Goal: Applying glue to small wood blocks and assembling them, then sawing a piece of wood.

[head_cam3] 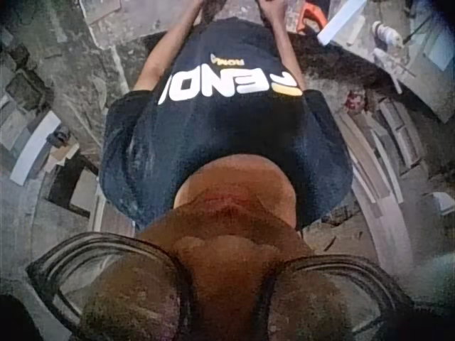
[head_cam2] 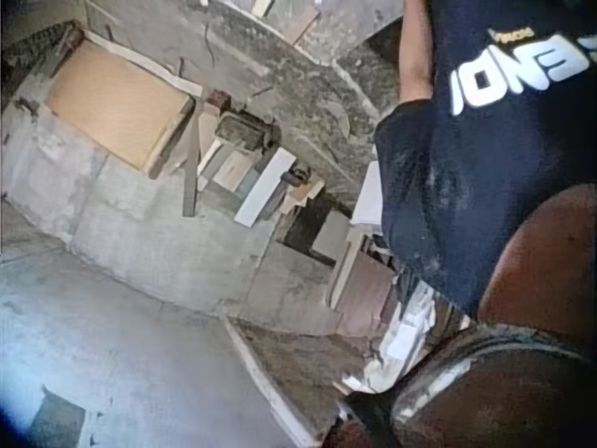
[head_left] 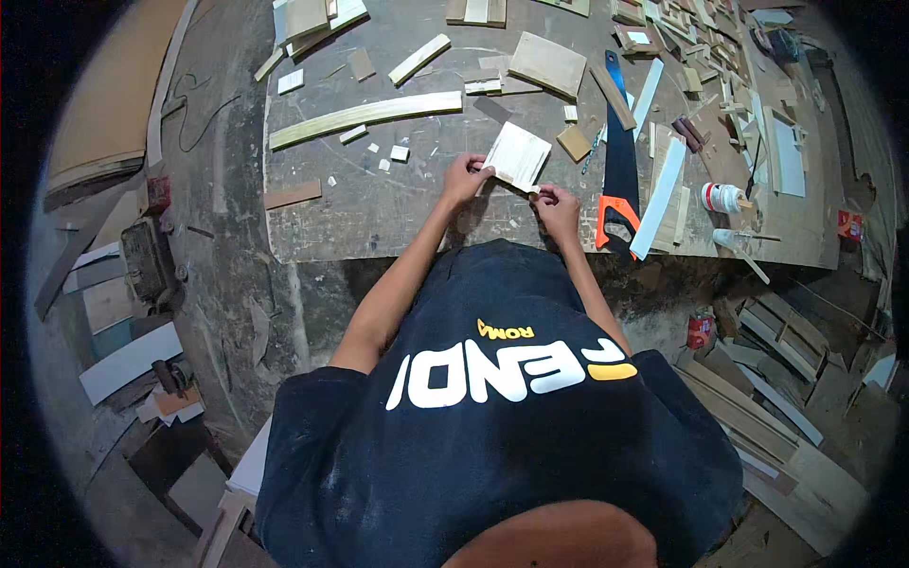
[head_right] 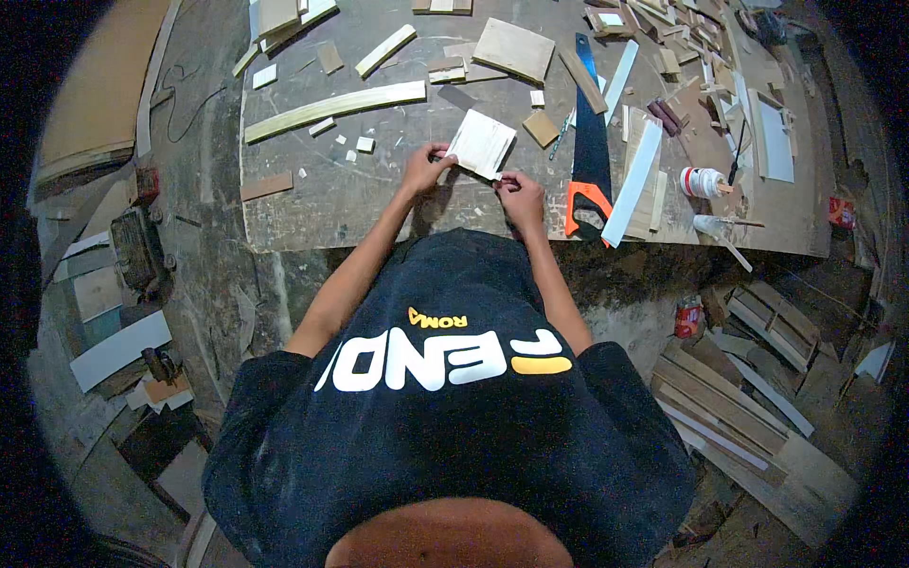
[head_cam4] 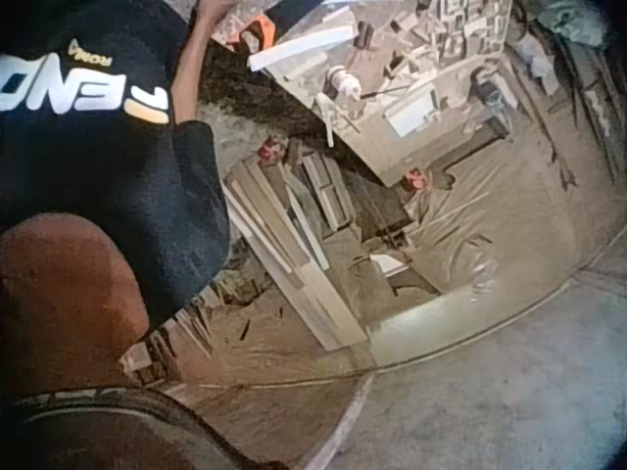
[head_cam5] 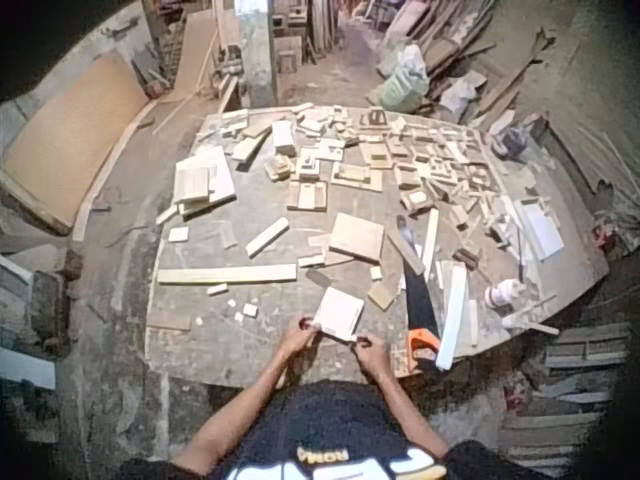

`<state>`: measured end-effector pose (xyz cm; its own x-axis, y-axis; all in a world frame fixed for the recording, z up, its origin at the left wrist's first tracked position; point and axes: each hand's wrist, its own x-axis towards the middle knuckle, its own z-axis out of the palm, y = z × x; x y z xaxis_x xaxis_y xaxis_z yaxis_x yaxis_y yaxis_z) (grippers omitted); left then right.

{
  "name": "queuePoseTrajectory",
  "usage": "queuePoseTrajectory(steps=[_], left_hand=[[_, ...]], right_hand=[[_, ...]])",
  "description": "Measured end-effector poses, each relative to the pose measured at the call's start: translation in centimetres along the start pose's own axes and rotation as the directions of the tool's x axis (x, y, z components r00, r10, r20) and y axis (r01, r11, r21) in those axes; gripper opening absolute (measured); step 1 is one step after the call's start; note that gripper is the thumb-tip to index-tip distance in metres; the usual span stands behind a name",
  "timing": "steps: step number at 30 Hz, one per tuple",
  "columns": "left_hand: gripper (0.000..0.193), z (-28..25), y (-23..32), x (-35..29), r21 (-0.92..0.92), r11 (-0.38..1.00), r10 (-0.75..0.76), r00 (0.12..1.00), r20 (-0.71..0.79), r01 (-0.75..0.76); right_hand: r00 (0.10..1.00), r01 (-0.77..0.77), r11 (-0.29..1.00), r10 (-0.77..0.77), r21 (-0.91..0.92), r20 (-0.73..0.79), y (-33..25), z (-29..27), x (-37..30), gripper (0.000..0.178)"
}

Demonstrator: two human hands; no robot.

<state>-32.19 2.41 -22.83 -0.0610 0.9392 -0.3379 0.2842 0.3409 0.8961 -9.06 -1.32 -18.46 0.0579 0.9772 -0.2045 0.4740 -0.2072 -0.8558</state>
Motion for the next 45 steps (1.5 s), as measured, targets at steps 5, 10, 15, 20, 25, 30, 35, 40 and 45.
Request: queuePoseTrajectory(steps=[5, 10, 15, 20, 25, 30, 35, 40, 45], left_hand=[[0.04, 0.2, 0.1, 0.0, -0.036, 0.999, -0.003, 1.0, 0.011, 0.004], [0.04, 0.1, -0.6, 0.2, -0.075, 0.997, -0.01, 1.0, 0.001, 0.01], [0.041, -0.1, 0.4, 0.0, -0.029, 0.999, -0.011, 0.999, 0.03, 0.012], [0.04, -0.1, 0.2, -0.1, -0.059, 0.998, -0.025, 0.999, 0.029, 0.027], [0.04, -0.1, 0.4, -0.1, -0.04, 0.999, -0.016, 1.0, 0.016, 0.017], [0.041, 0.0, 0.2, -0.2, -0.044, 0.999, -0.027, 1.0, 0.002, 0.027], [0.042, 0.0, -0.2, 0.2, -0.048, 0.998, -0.028, 0.999, 0.027, 0.03], [0.045, 0.0, -0.3, 0.3, -0.085, 0.996, -0.029, 0.997, 0.066, 0.035], [0.044, -0.1, -0.3, 0.0, -0.101, 0.995, -0.015, 0.998, 0.058, 0.021]], right_hand=[[1.0, -0.005, 1.0, 0.005, 0.013, -0.008, 0.8, 0.2, 0.2, 0.023], [1.0, 0.015, 0.999, -0.015, -0.051, -0.002, -0.4, 0.0, 0.0, 0.022], [1.0, -0.01, 1.0, 0.01, -0.013, 0.01, -0.1, 0.0, 0.1, 0.02], [1.0, 0.01, 1.0, -0.01, 0.01, 0.017, 0.6, 0.2, 0.0, 0.019], [0.999, 0.035, 0.999, -0.035, 0.009, 0.014, 0.8, 0.2, -0.1, 0.02], [1.0, 0.009, 1.0, -0.008, -0.02, 0.004, 0.7, 0.2, -0.1, 0.019], [0.999, 0.041, 0.999, -0.041, 0.03, -0.014, 1.7, 0.6, 0.1, 0.018], [0.999, 0.04, 0.999, -0.04, 0.012, -0.013, 2.0, 0.5, 0.1, 0.021], [0.999, 0.033, 0.998, -0.033, -0.058, 0.009, 1.5, 0.4, -0.2, 0.024]])
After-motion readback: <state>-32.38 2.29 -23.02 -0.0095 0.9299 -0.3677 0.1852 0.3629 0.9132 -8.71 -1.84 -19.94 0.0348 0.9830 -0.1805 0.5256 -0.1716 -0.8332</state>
